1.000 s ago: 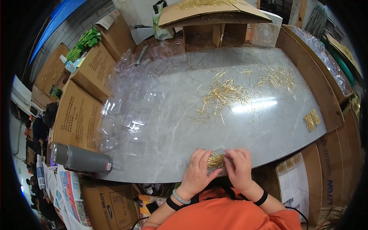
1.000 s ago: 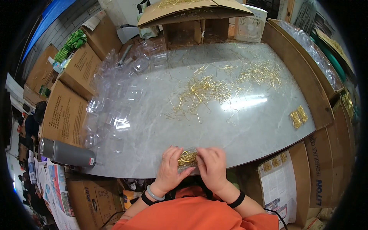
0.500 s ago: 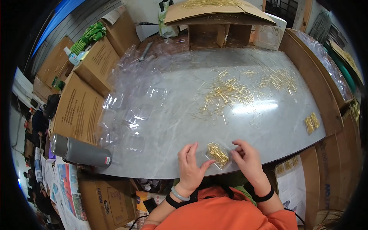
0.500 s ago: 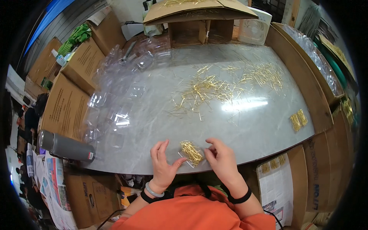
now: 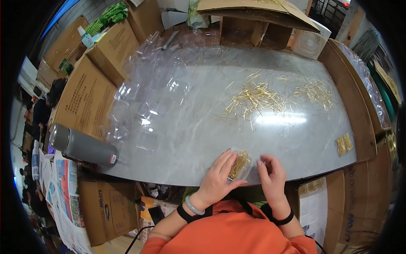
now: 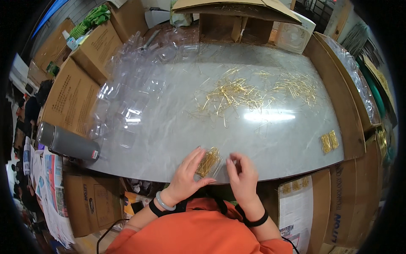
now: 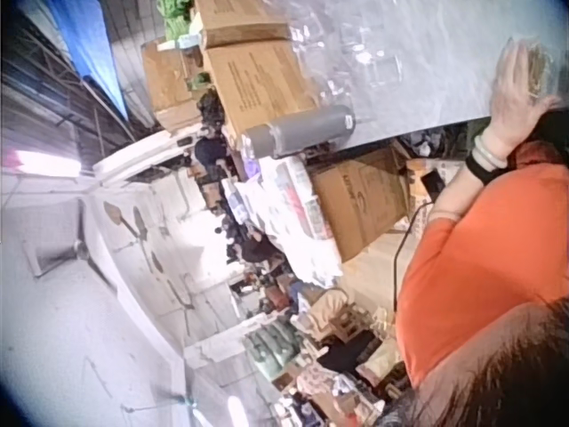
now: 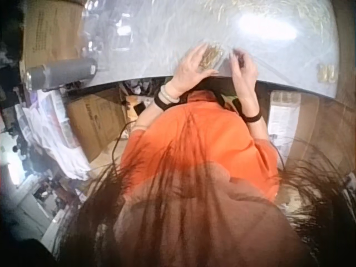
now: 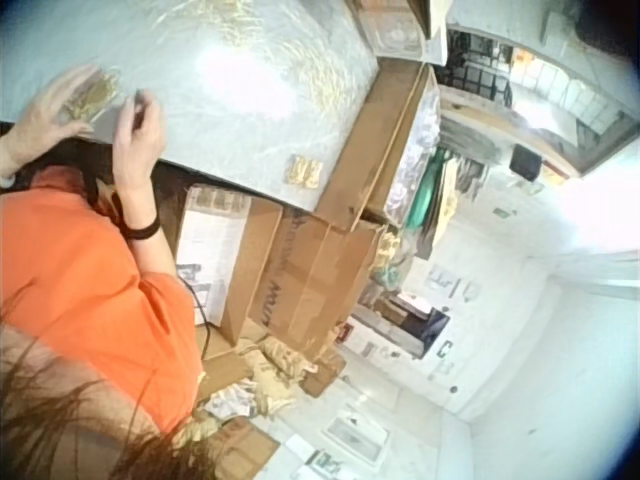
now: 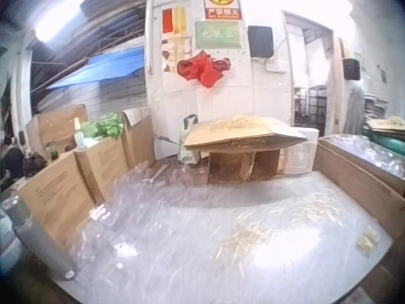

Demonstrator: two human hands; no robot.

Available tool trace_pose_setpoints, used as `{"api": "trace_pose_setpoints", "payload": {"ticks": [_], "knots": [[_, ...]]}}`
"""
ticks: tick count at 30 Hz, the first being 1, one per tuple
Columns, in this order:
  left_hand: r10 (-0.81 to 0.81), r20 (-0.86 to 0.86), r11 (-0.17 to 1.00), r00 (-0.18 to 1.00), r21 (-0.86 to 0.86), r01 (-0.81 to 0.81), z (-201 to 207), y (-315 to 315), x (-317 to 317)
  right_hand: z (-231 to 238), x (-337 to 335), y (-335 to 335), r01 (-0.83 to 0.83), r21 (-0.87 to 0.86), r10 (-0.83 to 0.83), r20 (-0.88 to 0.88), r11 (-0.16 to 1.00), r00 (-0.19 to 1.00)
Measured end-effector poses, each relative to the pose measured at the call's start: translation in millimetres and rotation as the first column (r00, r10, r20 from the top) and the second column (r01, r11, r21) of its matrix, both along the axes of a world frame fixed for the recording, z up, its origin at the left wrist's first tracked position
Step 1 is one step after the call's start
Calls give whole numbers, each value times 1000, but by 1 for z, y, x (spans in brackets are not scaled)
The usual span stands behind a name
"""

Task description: The recorder is sorting small metal pins and placing them into a small plastic bag on a workbench.

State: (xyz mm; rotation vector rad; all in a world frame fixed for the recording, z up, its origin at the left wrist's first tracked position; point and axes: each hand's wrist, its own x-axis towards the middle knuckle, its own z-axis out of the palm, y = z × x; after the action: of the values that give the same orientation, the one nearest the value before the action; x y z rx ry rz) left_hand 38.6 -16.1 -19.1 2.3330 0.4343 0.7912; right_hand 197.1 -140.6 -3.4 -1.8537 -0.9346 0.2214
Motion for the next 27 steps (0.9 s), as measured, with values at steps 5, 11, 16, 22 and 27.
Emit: {"api": "trace_pose_setpoints", "payload": {"ticks": [5,11,16,22,27], "knots": [[-2,0,999,1000,-33,2,3,1,-1,4,5,32,-127,84,105,225,988,969],[-19,37,999,999,-43,20,1,1,-3,3,-2,27,-161,-33,164,229,986,959],[-21,60,999,998,-30,23,-2,1,-4,12,0,25,-183,-154,233,426,971,874],[-51,60,996,997,-68,55,1,3,-4,8,11,29,-267,-68,273,359,961,892],[-70,56,996,996,-59,73,1,5,-6,13,14,30,-221,-61,229,277,973,933]]}}
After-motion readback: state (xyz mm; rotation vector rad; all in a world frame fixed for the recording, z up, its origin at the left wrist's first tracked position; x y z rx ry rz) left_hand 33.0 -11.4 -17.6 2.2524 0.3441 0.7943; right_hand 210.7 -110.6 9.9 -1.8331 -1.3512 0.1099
